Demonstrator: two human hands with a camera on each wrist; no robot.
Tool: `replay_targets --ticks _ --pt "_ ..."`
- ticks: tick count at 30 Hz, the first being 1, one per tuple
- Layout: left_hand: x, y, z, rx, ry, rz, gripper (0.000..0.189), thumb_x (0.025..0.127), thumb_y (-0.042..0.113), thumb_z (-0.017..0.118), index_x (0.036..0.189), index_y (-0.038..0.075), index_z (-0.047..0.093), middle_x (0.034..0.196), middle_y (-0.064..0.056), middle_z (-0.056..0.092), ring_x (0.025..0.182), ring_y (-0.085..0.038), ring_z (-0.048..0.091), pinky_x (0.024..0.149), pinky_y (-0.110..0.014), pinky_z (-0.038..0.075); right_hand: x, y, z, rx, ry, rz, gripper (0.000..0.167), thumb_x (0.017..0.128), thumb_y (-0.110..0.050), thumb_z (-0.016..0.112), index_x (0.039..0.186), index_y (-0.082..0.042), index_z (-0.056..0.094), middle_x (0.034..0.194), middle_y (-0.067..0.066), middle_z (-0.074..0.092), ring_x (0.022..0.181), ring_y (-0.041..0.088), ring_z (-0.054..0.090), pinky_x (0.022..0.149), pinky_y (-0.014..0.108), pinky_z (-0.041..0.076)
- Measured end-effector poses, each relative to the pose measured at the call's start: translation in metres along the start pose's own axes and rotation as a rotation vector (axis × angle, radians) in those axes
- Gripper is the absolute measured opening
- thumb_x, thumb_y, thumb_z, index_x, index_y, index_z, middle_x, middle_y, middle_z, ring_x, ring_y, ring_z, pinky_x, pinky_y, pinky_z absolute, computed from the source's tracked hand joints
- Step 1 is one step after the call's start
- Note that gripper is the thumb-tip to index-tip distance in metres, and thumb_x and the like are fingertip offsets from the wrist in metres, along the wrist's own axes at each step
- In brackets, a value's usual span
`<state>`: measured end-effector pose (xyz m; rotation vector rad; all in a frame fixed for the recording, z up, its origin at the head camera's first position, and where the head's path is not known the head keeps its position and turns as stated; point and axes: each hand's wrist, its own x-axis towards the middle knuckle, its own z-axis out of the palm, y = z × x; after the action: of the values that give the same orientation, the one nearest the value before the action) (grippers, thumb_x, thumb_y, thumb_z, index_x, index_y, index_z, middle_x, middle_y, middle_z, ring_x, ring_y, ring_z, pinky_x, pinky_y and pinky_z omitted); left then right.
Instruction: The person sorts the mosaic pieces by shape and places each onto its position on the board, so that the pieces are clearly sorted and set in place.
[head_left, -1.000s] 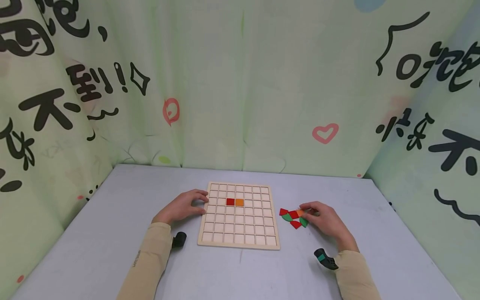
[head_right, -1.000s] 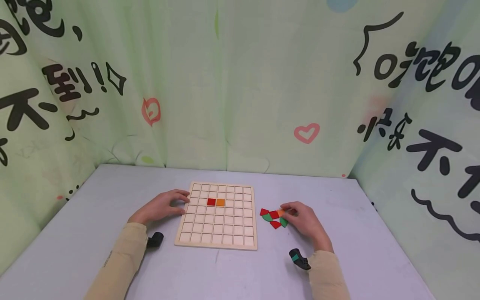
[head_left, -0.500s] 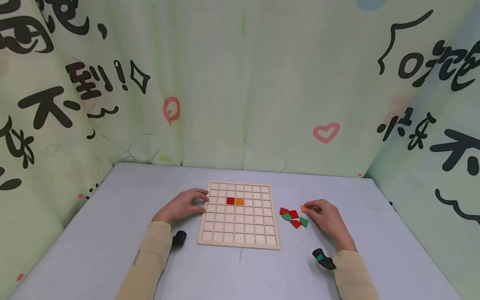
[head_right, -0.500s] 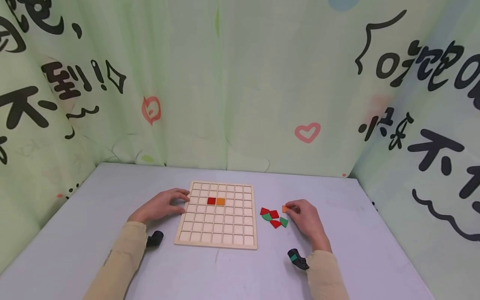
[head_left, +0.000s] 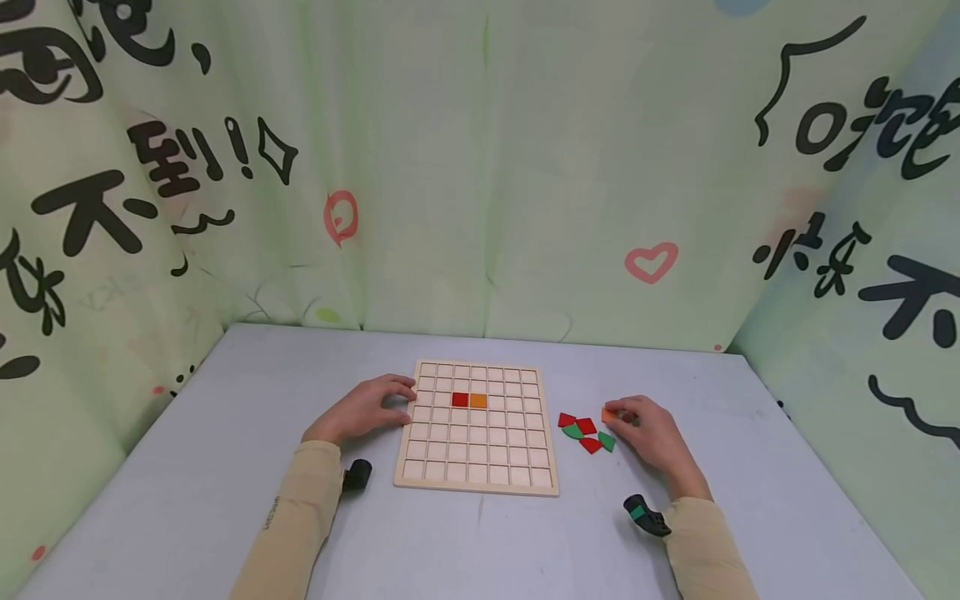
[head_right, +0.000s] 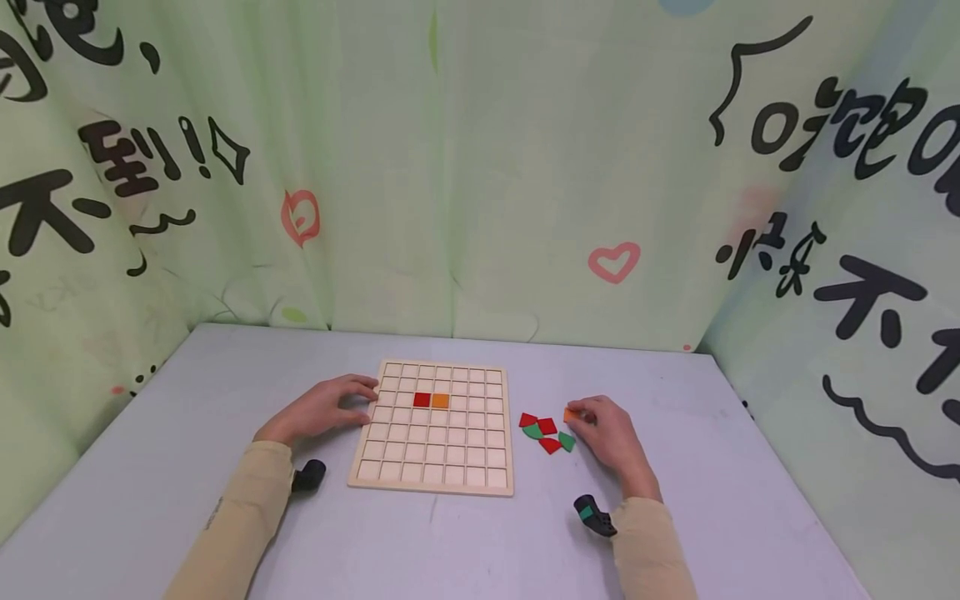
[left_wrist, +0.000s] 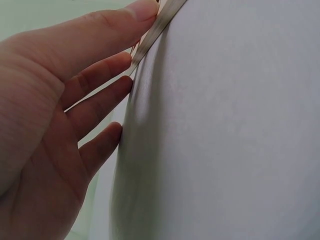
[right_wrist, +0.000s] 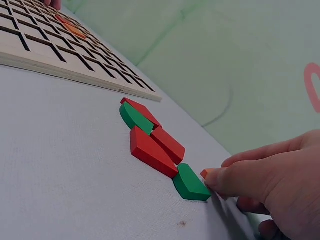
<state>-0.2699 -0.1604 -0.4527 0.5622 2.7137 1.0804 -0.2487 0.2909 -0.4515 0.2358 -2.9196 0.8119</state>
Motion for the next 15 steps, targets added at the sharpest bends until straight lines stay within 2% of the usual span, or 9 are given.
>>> replay_targets --ticks 8,12,15 --pt "0.000 0.001 0.000 0.002 0.003 0.011 0.032 0.086 0.014 0.076 0.116 0.006 0.068 0.141 -0.009 0.052 0.136 -0.032 0.040 0.113 -0.047 0.034 0.000 -0.004 -0.001 0.010 -0.008 0.012 0.028 0.090 -0.010 0.070 0.116 0.001 0.069 0.111 0.019 0.062 0.098 0.032 0.057 0.086 0.050 0.052" --pt "0.000 0.002 0.000 0.001 -0.002 -0.001 0.033 0.086 0.015 0.076 0.116 0.006 0.068 0.142 -0.009 0.051 0.137 -0.033 0.040 0.114 -0.047 0.033 0.001 -0.009 -0.002 0.038 0.003 0.033 0.031 0.092 -0.016 0.069 0.119 -0.002 0.068 0.114 0.017 0.061 0.102 0.032 0.057 0.088 0.049 0.053" --pt "0.000 0.002 0.000 -0.007 -0.002 -0.012 0.033 0.085 0.015 0.076 0.116 0.007 0.069 0.142 -0.009 0.051 0.137 -0.033 0.039 0.114 -0.047 0.033 0.002 -0.016 -0.004 0.049 0.020 0.019 0.032 0.092 -0.018 0.069 0.120 -0.003 0.068 0.114 0.016 0.062 0.102 0.032 0.058 0.087 0.048 0.054"
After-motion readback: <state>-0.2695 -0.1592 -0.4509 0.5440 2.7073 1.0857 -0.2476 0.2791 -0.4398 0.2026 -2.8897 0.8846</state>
